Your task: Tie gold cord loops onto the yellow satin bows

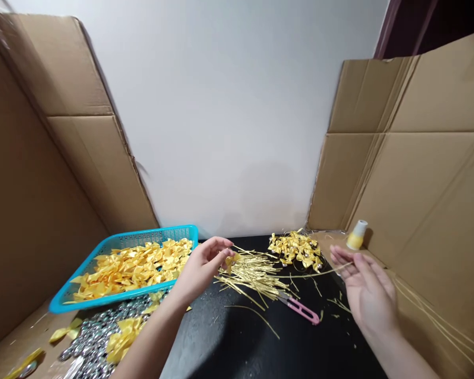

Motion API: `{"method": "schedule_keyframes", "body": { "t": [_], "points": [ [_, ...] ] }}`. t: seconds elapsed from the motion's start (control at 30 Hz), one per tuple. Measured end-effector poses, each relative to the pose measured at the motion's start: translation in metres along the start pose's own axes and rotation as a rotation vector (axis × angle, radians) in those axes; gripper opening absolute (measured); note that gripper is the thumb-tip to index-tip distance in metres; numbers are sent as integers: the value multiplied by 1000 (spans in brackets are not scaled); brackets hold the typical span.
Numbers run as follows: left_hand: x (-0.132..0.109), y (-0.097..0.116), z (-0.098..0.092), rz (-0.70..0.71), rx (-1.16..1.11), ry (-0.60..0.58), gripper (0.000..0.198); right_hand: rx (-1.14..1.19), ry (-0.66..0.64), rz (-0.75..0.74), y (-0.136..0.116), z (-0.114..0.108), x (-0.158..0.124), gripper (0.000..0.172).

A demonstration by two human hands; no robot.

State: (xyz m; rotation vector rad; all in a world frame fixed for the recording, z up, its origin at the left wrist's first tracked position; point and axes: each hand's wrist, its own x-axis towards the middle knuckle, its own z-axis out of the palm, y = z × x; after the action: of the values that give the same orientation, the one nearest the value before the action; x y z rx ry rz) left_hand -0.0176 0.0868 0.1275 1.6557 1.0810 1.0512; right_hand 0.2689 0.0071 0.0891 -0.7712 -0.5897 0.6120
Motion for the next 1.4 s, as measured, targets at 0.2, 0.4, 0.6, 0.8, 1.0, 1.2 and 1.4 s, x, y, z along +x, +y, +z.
{"method": "schedule_keyframes", "body": {
  "t": [0.2,0.4,0.6,0.8,1.0,1.2,1.4],
  "points": [
    [-10,8,-7,3,-5,-35,24,297,-519,335,-18,84,-21,36],
    [-24,10,7,-108,-228,-227,28,326,-741,511,8,120,-43,39],
    [-26,-7,42,-191,-581,-121,45,203,-808,352,22,109,-42,40],
    [-37,1,51,-223,-809,-96,38,0,-989,98,30,106,-54,43],
    [-44,10,47,-183,-820,-13,39,-108,-1049,47,22,106,-59,39],
    [-38,17,42,-80,-741,4,23,-133,-1040,43,15,110,-57,37],
    [3,25,42,21,-659,31,23,0,-929,72,24,133,-33,40]
  ]
}}
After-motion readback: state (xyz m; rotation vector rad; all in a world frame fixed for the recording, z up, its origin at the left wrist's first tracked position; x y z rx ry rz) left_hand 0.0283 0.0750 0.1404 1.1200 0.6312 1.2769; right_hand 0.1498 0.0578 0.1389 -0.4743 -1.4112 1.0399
